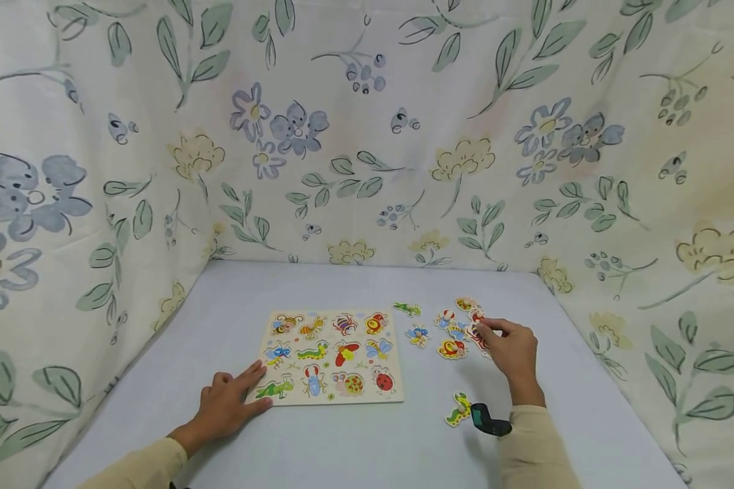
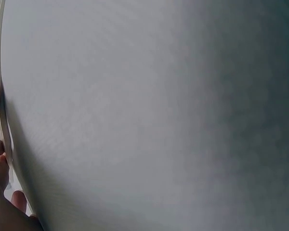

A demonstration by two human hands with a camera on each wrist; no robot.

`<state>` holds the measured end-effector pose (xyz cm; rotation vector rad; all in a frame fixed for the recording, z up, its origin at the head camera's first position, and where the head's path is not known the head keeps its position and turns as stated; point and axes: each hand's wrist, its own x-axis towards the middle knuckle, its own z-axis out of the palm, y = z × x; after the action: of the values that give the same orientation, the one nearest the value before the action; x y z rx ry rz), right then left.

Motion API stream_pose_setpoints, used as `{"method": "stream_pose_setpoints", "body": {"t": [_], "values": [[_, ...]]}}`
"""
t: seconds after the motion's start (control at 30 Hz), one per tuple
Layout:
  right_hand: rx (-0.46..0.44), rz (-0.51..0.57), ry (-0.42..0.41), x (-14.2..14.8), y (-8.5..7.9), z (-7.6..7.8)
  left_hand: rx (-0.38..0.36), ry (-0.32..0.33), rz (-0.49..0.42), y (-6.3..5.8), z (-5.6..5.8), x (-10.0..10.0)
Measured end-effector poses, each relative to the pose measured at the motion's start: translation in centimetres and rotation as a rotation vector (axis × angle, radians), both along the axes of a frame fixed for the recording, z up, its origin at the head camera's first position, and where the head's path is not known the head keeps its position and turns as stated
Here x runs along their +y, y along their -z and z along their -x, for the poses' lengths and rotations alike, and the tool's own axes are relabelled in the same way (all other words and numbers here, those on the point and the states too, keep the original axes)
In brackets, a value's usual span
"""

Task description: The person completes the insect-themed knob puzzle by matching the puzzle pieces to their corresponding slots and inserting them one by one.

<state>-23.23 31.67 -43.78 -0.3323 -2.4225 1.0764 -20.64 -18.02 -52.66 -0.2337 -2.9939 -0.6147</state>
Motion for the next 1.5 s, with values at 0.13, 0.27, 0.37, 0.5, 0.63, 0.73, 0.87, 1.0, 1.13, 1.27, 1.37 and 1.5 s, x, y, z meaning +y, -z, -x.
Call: {"method": "stream_pose_setpoints", "body": {"t": [0.13, 0.27, 0.37, 0.5, 0.63, 0.73, 0.87, 1.0, 1.13, 1.27, 1.37, 1.5], "values": [[0.044, 0.063, -0.074, -1.4, -0.8, 1.0, 0.002, -0.002, 0.0, 0.0, 0.0, -0.2], [0.121, 0.152, -0.184, -2.2, -0.6, 2.5, -0.002, -0.002, -0.001, 0.1, 0.0, -0.3], [0.174, 0.131, -0.225, -2.6, -0.1, 3.9, -0.006, -0.001, -0.004, 0.3, 0.0, -0.4], [0.19, 0.0, -0.184, -2.5, 1.6, 6.4, -0.012, 0.001, -0.005, 0.3, 0.0, -0.3], [0.162, 0.02, -0.225, -4.2, 0.3, 6.4, -0.019, -0.002, -0.012, 0.1, 0.0, -0.2], [0.163, 0.168, -0.335, -6.2, -1.7, 5.5, -0.02, -0.003, -0.015, -0.1, -0.1, -0.1], [0.193, 0.239, -0.389, -6.1, 0.8, 8.3, -0.022, -0.002, -0.014, -0.3, -0.3, -0.1], [0.195, 0.243, -0.406, -6.2, 3.1, 11.2, -0.016, 0.0, -0.022, -0.3, -0.3, -0.2], [0.188, 0.227, -0.409, -7.3, 3.9, 12.4, -0.01, 0.007, -0.021, -0.1, -0.1, -0.2], [0.169, 0.215, -0.393, -9.1, 4.1, 12.9, -0.019, 0.007, -0.028, 0.1, 0.0, -0.3], [0.177, 0.234, -0.397, -10.7, 3.7, 12.9, -0.028, 0.001, -0.034, 0.1, 0.0, -0.3], [0.225, 0.24, -0.388, -13.6, 1.5, 11.7, -0.024, -0.002, -0.028, 0.1, 0.0, -0.3]]}}
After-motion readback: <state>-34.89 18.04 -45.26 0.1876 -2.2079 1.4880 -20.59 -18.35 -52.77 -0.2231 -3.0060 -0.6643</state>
